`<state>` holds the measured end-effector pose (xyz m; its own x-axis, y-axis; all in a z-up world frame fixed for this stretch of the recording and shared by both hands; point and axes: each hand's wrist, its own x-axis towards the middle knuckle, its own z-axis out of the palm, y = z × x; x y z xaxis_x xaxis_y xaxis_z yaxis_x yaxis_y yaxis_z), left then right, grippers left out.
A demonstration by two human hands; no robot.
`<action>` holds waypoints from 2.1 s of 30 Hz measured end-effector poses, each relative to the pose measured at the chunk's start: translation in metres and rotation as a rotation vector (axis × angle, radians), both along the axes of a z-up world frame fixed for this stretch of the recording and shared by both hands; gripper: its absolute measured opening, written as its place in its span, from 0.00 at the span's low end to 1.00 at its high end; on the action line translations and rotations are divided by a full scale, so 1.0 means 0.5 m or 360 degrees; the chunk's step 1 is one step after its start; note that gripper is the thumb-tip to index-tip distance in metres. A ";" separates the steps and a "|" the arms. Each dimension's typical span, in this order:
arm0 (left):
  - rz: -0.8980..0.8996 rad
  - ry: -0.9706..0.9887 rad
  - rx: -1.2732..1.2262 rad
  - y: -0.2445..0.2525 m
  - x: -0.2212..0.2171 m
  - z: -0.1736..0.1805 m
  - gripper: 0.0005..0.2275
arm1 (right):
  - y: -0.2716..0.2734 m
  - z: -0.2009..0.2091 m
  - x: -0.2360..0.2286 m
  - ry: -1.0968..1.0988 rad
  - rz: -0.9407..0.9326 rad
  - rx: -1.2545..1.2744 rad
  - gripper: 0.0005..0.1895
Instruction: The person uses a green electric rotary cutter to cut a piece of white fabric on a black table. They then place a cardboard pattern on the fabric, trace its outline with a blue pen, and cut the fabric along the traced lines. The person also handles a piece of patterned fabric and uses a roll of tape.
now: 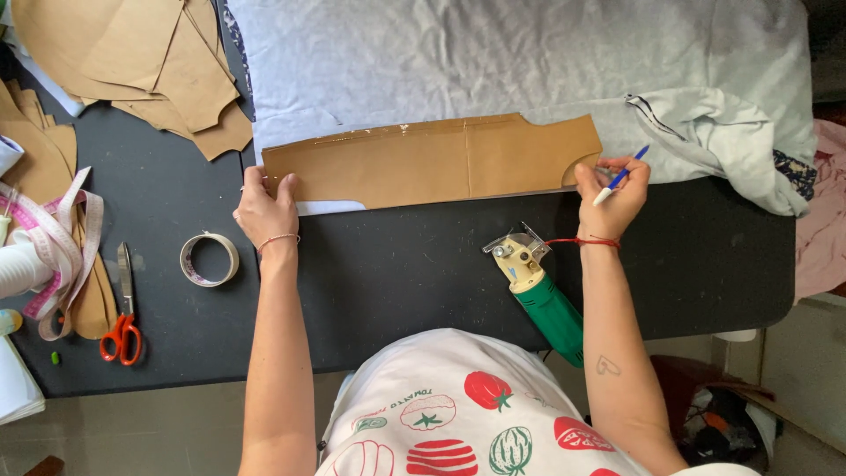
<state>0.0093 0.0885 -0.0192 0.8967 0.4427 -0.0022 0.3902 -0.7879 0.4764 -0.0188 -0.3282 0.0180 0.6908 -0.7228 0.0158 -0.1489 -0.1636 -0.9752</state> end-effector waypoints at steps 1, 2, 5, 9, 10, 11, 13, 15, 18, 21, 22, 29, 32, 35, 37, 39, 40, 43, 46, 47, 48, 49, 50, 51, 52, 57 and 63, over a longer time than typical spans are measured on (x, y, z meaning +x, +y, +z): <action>-0.0004 0.0002 0.0000 -0.006 -0.003 0.017 0.13 | -0.020 0.000 0.012 0.0002 -0.0004 0.0000 0.19; 0.0068 -0.0054 -0.0026 -0.013 -0.006 0.034 0.11 | -0.041 -0.001 0.023 -0.0142 -0.0004 -0.0145 0.17; 0.0157 -0.0134 -0.0103 -0.005 -0.010 0.055 0.08 | -0.073 0.055 0.067 -0.0428 -0.0072 -0.0390 0.15; 0.0136 -0.0054 -0.0281 0.016 -0.017 0.081 0.04 | -0.157 0.075 0.120 -0.0717 -0.0337 -0.0477 0.13; 0.0130 -0.0052 -0.0281 0.021 -0.016 0.078 0.04 | -0.175 0.065 0.131 -0.0715 -0.0343 -0.0478 0.13; 0.0103 -0.0075 -0.0283 0.026 -0.015 0.075 0.04 | -0.192 0.054 0.141 -0.0726 -0.0426 -0.0467 0.14; 0.0080 -0.0087 -0.0281 0.028 -0.016 0.070 0.04 | -0.199 0.049 0.146 -0.0727 -0.0505 -0.0453 0.14; 0.0117 -0.0073 -0.0302 0.020 -0.008 0.067 0.05 | -0.181 0.062 0.143 -0.0569 -0.0340 -0.0838 0.11; 0.0092 0.0004 -0.0329 -0.011 0.004 0.078 0.06 | -0.102 0.089 0.084 -0.0177 -0.0098 -0.0995 0.17; 0.0084 0.0086 -0.0304 -0.035 0.014 0.069 0.05 | -0.032 0.092 0.040 -0.0293 0.0093 -0.1211 0.06; 0.0081 0.0098 -0.0301 -0.035 0.012 0.070 0.05 | -0.025 0.068 0.031 -0.0281 0.0093 -0.1209 0.06; -0.0015 0.0119 -0.0125 -0.036 0.007 0.078 0.05 | 0.028 0.003 -0.025 -0.0138 0.0644 -0.1093 0.06; -0.0048 0.0136 -0.0099 -0.036 0.009 0.077 0.06 | 0.028 -0.004 -0.038 -0.0172 0.0657 -0.1242 0.06; -0.0062 0.0163 -0.0055 -0.039 0.008 0.083 0.06 | 0.027 -0.001 -0.044 -0.0196 0.0676 -0.1299 0.05; -0.0058 0.0174 -0.0016 -0.041 0.009 0.083 0.06 | 0.023 0.001 -0.036 -0.0206 0.0703 -0.1323 0.06; -0.0003 0.0230 0.0007 -0.041 0.009 0.080 0.06 | 0.018 0.003 -0.034 -0.0121 0.0846 -0.1346 0.08; -0.0010 0.0230 0.0003 -0.042 0.009 0.079 0.06 | 0.016 -0.005 -0.038 -0.0117 0.0840 -0.1350 0.08; -0.0003 0.0232 0.0024 -0.048 0.017 0.082 0.06 | 0.009 -0.019 -0.040 0.0048 0.0981 -0.1366 0.09; 0.0029 0.0279 0.0025 -0.047 0.011 0.088 0.06 | 0.014 -0.021 -0.051 0.0109 0.1008 -0.1343 0.09; 0.0041 0.0276 0.0039 -0.047 0.008 0.087 0.07 | 0.015 -0.022 -0.052 0.0109 0.1013 -0.1355 0.09; 0.0046 0.0264 0.0047 -0.050 0.011 0.084 0.07 | 0.012 -0.023 -0.050 0.0108 0.1009 -0.1376 0.09; 0.0042 0.0266 0.0045 -0.047 0.009 0.077 0.07 | 0.012 -0.022 -0.050 0.0112 0.1006 -0.1378 0.09; 0.0059 0.0281 0.0061 -0.044 0.008 0.071 0.08 | 0.012 -0.021 -0.048 0.0112 0.1013 -0.1385 0.09; 0.0075 0.0296 0.0077 -0.041 0.008 0.065 0.08 | 0.012 -0.020 -0.045 0.0113 0.1020 -0.1391 0.09; 0.0076 0.0297 0.0081 -0.036 0.008 0.059 0.08 | 0.012 -0.020 -0.044 0.0113 0.1021 -0.1387 0.09; 0.0081 0.0334 0.0139 -0.030 0.016 0.040 0.11 | 0.008 -0.021 -0.044 0.0103 0.1009 -0.1415 0.08; -0.0039 0.0126 0.0679 -0.082 0.014 0.078 0.38 | 0.010 -0.008 -0.041 0.0083 0.0980 -0.1390 0.07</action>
<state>0.0164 0.0475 0.0201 0.9113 0.3976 0.1071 0.3914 -0.9171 0.0754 -0.0394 -0.3232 0.0142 0.9476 -0.0023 0.3194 0.1593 -0.8632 -0.4790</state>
